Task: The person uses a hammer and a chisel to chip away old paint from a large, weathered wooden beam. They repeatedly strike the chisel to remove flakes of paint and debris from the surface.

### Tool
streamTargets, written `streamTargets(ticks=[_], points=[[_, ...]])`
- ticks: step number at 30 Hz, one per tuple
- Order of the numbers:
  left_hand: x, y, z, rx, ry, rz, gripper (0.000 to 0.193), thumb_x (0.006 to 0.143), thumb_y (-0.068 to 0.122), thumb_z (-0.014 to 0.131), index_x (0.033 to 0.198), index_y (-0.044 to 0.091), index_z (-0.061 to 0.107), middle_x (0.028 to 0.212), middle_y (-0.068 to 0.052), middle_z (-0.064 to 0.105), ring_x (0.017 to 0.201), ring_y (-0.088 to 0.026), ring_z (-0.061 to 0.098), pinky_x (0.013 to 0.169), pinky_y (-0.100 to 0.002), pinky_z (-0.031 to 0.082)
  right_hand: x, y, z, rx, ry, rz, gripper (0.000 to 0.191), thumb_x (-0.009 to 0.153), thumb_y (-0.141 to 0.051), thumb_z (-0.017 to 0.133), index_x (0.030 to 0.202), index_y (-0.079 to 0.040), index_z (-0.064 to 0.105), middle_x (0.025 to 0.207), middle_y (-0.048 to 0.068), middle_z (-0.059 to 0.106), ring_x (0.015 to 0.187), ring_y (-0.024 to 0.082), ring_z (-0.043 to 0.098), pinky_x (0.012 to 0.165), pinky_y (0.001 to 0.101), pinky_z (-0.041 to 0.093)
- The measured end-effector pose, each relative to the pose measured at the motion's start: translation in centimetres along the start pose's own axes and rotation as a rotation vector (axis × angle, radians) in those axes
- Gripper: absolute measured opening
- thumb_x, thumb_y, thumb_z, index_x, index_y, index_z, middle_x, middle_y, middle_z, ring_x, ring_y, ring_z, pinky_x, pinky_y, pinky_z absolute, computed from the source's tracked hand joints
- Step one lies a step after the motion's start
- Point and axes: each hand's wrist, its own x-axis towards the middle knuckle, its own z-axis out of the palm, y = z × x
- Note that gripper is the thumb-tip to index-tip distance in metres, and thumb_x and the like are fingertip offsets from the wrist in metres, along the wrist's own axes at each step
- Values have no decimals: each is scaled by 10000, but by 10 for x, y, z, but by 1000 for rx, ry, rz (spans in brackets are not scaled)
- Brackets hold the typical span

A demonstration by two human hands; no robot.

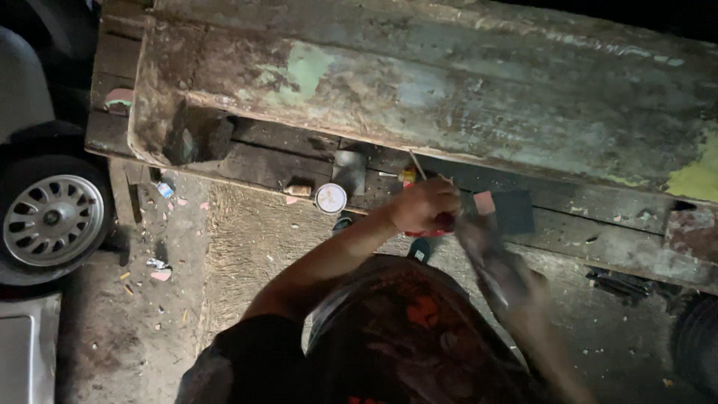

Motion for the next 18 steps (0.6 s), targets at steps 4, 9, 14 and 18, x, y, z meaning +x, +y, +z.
streamTargets(ticks=[4,9,14,18], points=[[-4,-2,-1,-16,114,-191,407,750,190,828,1092,64,647,1006,-82,655,930,-258,661,833,-411,556,12,12,0,-770,-9,-295,216,792,-156,806,925,-14,712,736,103,727,652,201,718,596,383,569],[-5,16,-2,134,74,-61,301,674,112,804,890,94,595,933,-90,618,947,-298,642,830,-442,546,6,5,-8,-496,78,-198,126,786,-67,752,877,7,706,774,78,717,661,166,676,574,351,542],[6,15,-2,54,14,-151,264,722,125,812,871,110,595,901,-64,604,877,-260,639,775,-427,546,-2,-4,-8,-469,72,-170,102,791,-42,766,856,14,711,755,68,699,685,121,646,611,308,517],[4,18,-4,140,30,-134,305,702,148,824,914,100,610,974,-86,626,956,-301,653,831,-444,553,-3,-8,-4,-451,99,-56,85,789,-33,756,852,9,718,757,54,705,680,120,646,599,307,512]])
